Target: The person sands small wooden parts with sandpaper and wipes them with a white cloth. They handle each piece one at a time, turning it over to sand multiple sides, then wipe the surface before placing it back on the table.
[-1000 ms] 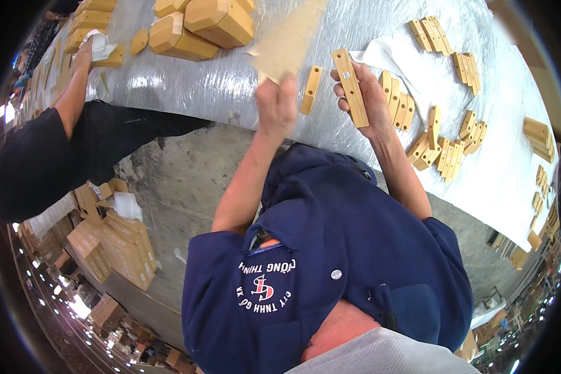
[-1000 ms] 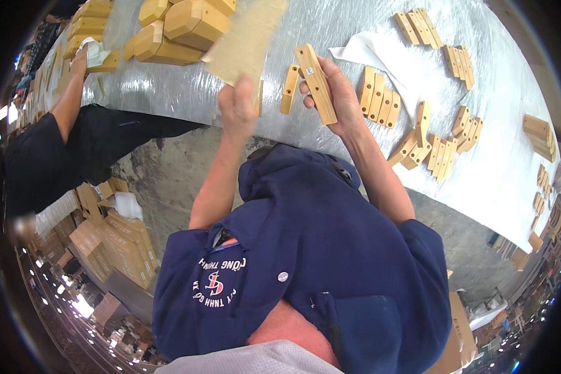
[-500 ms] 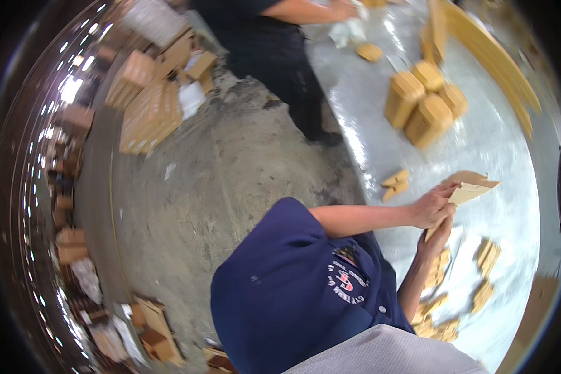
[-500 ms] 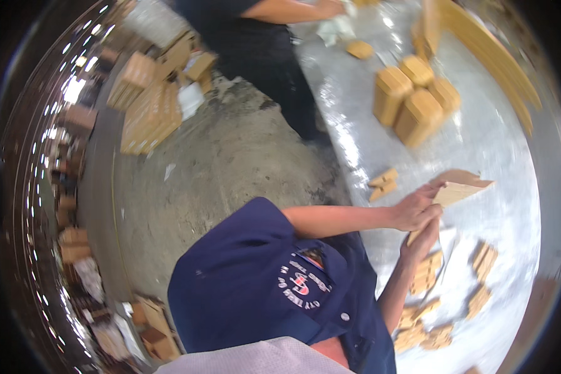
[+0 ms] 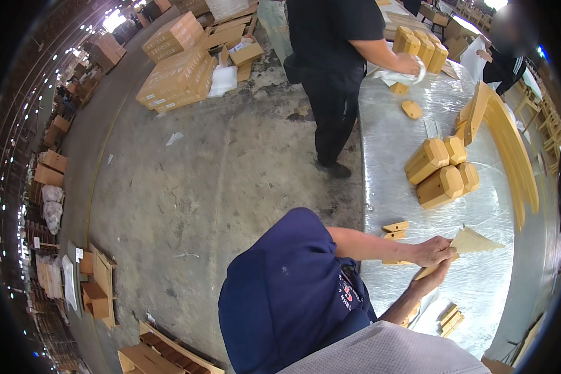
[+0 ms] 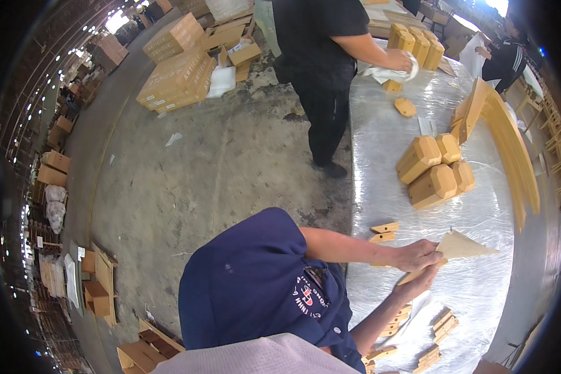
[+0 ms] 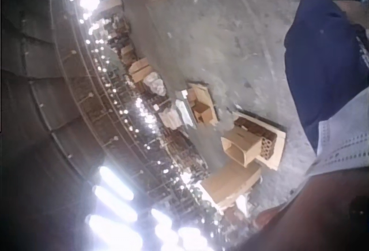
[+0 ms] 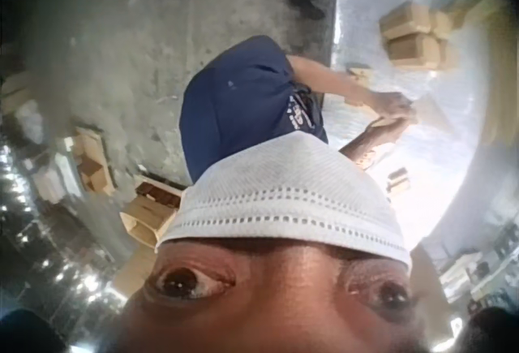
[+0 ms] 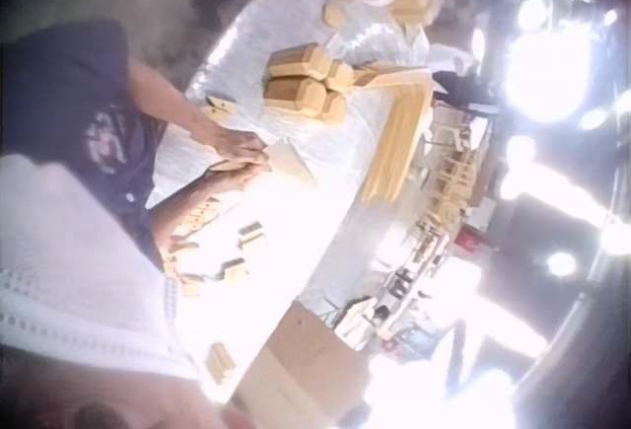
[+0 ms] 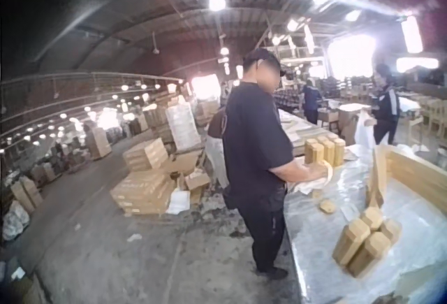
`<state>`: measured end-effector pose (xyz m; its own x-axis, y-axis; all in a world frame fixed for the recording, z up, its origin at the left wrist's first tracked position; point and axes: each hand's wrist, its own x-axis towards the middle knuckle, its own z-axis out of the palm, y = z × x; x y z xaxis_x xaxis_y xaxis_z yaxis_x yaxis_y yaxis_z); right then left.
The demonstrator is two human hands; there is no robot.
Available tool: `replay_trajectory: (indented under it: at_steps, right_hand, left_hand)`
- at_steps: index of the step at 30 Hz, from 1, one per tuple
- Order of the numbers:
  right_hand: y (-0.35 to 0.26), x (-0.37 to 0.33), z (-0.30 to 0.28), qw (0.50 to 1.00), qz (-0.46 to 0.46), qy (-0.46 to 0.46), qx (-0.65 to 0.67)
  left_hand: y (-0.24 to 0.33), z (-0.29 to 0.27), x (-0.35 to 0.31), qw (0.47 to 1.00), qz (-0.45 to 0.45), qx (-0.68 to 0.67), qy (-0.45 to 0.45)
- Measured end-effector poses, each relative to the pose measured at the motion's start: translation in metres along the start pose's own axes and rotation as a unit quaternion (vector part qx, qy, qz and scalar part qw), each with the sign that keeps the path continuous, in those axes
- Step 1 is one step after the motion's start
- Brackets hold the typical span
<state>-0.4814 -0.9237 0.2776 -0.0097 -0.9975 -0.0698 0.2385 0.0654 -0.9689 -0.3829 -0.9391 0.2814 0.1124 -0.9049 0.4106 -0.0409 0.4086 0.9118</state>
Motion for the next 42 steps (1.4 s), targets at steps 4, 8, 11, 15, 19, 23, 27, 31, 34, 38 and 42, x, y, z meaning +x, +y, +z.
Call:
replay_trajectory:
  at_steps: [4, 8, 11, 15, 19, 23, 27, 31, 34, 38, 42]
  right_hand:
    - [-0.015, 0.007, -0.026, 0.999, 0.027, 0.043, 0.001]
    - [0.007, 0.014, -0.049, 0.996, 0.060, 0.049, 0.044]
    - [-0.005, -0.011, -0.018, 0.985, 0.082, 0.018, 0.152]
    - [0.035, -0.024, -0.042, 0.996, 0.085, -0.035, -0.015]
    - [0.084, -0.027, -0.089, 0.992, 0.123, 0.026, 0.002]
    - [0.122, -0.039, -0.128, 0.985, 0.146, 0.091, -0.017]
    - [0.138, -0.050, -0.143, 0.943, 0.190, 0.147, -0.229]
    - [0.130, -0.052, -0.122, 0.957, 0.116, 0.190, -0.184]
    - [0.124, -0.049, -0.127, 0.957, 0.069, 0.135, -0.248]
    - [0.139, -0.039, -0.135, 0.968, 0.039, 0.086, -0.232]
    - [0.144, -0.040, -0.128, 0.985, 0.091, 0.114, -0.090]
  left_hand:
    - [0.005, 0.015, -0.034, 0.998, -0.035, -0.010, -0.059]
    - [-0.006, 0.046, -0.060, 0.981, 0.133, 0.134, 0.036]
    - [-0.011, 0.036, -0.058, 0.995, -0.080, 0.008, -0.050]
    - [-0.076, 0.031, -0.020, 0.980, -0.149, 0.055, -0.122]
    - [-0.092, 0.044, -0.007, 0.975, -0.117, 0.114, -0.152]
    - [-0.126, 0.028, 0.004, 0.980, -0.103, 0.118, -0.122]
    - [-0.120, 0.074, 0.037, 0.965, -0.244, -0.085, 0.042]
    - [-0.134, 0.102, 0.081, 0.910, -0.390, -0.121, -0.077]
    - [-0.142, 0.100, 0.083, 0.893, -0.421, -0.006, -0.158]
    - [-0.151, 0.084, 0.050, 0.908, -0.230, 0.225, -0.266]
    - [-0.128, 0.119, 0.012, 0.878, -0.006, 0.287, -0.382]
